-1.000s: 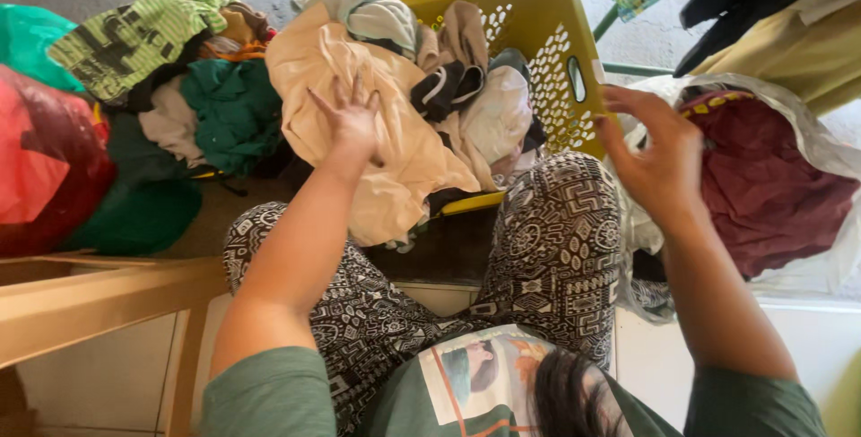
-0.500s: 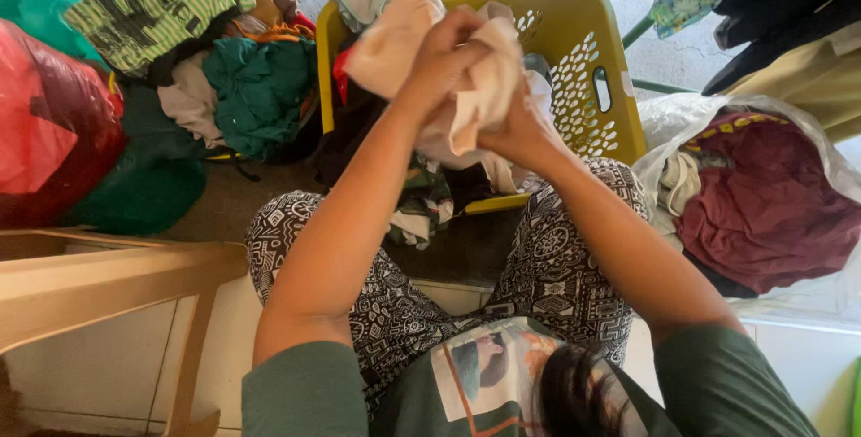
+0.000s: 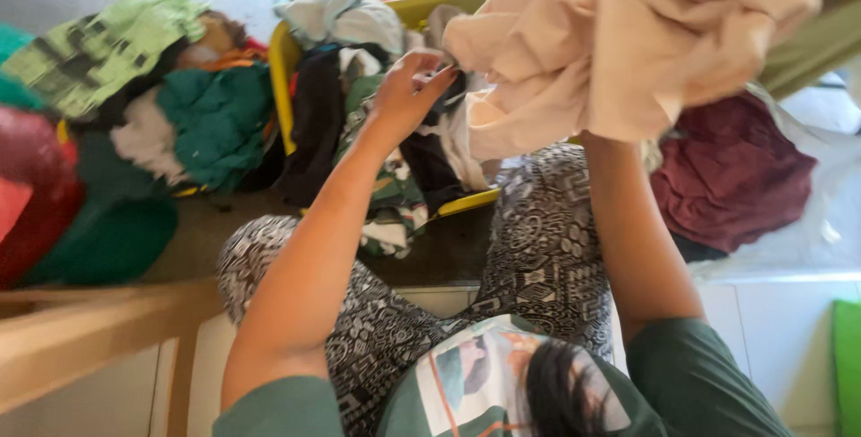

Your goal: The person sits on the floor and sorts clothes from a yellow laundry basket into a clear plastic bag. They pick up various items including a pink cloth, a grey hoodie, a maroon shirt, and a dark brown garment, placing them into the bag one by one.

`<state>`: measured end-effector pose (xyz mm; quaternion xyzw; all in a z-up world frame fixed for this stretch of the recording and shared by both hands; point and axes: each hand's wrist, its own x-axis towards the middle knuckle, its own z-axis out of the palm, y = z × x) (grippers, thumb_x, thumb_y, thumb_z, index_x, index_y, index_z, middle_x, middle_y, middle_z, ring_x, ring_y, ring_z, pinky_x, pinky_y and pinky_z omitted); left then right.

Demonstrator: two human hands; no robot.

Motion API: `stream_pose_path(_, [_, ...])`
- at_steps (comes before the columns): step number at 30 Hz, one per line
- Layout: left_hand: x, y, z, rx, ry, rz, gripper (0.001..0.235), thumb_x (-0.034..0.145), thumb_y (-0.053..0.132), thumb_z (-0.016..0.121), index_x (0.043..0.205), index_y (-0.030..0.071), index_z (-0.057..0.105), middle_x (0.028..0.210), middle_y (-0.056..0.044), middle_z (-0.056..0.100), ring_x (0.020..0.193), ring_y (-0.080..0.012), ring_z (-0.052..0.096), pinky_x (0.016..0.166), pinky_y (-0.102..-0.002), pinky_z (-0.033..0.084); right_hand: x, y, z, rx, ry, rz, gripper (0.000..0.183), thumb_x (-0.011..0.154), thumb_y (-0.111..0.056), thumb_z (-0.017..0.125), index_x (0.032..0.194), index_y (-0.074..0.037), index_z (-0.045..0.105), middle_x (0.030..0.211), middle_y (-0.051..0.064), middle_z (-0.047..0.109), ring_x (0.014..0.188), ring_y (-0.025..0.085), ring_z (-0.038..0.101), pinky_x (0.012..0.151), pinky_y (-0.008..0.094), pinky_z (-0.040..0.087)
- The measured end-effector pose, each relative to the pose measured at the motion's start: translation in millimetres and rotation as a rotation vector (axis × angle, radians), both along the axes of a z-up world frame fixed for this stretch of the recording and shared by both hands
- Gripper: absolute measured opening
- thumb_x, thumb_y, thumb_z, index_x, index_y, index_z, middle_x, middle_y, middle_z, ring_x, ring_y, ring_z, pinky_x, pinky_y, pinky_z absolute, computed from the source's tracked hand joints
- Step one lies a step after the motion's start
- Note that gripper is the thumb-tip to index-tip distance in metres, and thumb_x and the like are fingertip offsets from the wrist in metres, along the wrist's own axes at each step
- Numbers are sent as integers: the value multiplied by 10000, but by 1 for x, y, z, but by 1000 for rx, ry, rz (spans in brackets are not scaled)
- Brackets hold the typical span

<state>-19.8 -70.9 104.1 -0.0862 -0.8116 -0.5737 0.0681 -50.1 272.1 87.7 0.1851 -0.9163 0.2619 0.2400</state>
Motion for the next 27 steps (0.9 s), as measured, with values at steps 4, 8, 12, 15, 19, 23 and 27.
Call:
stream_pose_path(4, [10, 15, -15, -108, 30, -71, 392, 936, 326, 734, 1224, 71, 659, 1145, -108, 725, 884, -213, 730, 770, -355, 561, 40, 78, 23, -155, 7, -187, 671, 982, -281, 677, 1561, -64, 416, 1556, 203, 385, 1447, 365, 359, 1171, 540, 298])
stream_pose_path(8, [28, 55, -22, -176, 148, -156, 361, 954, 308, 742, 1215, 72, 659, 1164, -135, 715, 1003, -275, 700, 858, -380, 549, 94, 147, 35, -377, 8, -357, 709, 956, -303, 692, 1562, -69, 407, 1567, 213, 344, 1456, 379, 316, 1164, 570, 265])
stream_pose_path(12, [57, 128, -10, -172, 204, -301, 441, 929, 349, 741, 1247, 53, 666, 1226, -184, 695, 1195, -355, 627, 1028, -440, 464, 130, 189, 28, -606, -1, -475, 746, 931, -325, 706, 1563, -75, 398, 1578, 222, 303, 1466, 394, 272, 1157, 600, 231])
stream_pose_path(15, [57, 205, -6, -280, 124, -424, 621, 906, 439, 737, 1338, 21, 580, 1342, -201, 632, 1294, -363, 562, 1089, -453, 415, 153, 203, 5, -757, -38, -547, 774, 912, -341, 717, 1564, -78, 392, 1586, 229, 273, 1473, 404, 239, 1152, 622, 206])
stream_pose_path(19, [21, 324, -15, -474, 39, -232, 1092, 702, 458, 860, 1524, 51, 268, 1577, -271, 308, 1437, -504, 281, 1044, -590, 315, 184, 211, -20, -899, -53, -641, 812, 887, -363, 731, 1565, -84, 383, 1597, 238, 232, 1482, 418, 195, 1145, 652, 173])
stream_pose_path(23, [-15, 356, -27, -634, 92, 134, 1015, 736, 381, 828, 1527, 96, 260, 1552, -204, 359, 1449, -409, 327, 1121, -558, 335, 179, 217, -36, -932, -69, -659, 850, 862, -384, 746, 1567, -89, 374, 1608, 248, 191, 1491, 433, 152, 1139, 682, 139])
stream_pose_path(27, [-32, 318, -35, -654, -192, 90, 943, 788, 482, 799, 1503, 147, 284, 1543, -160, 375, 1454, -348, 352, 1106, -508, 382, 165, 190, -58, -845, -140, -618, 888, 836, -406, 760, 1568, -94, 365, 1619, 257, 151, 1501, 447, 108, 1132, 712, 106])
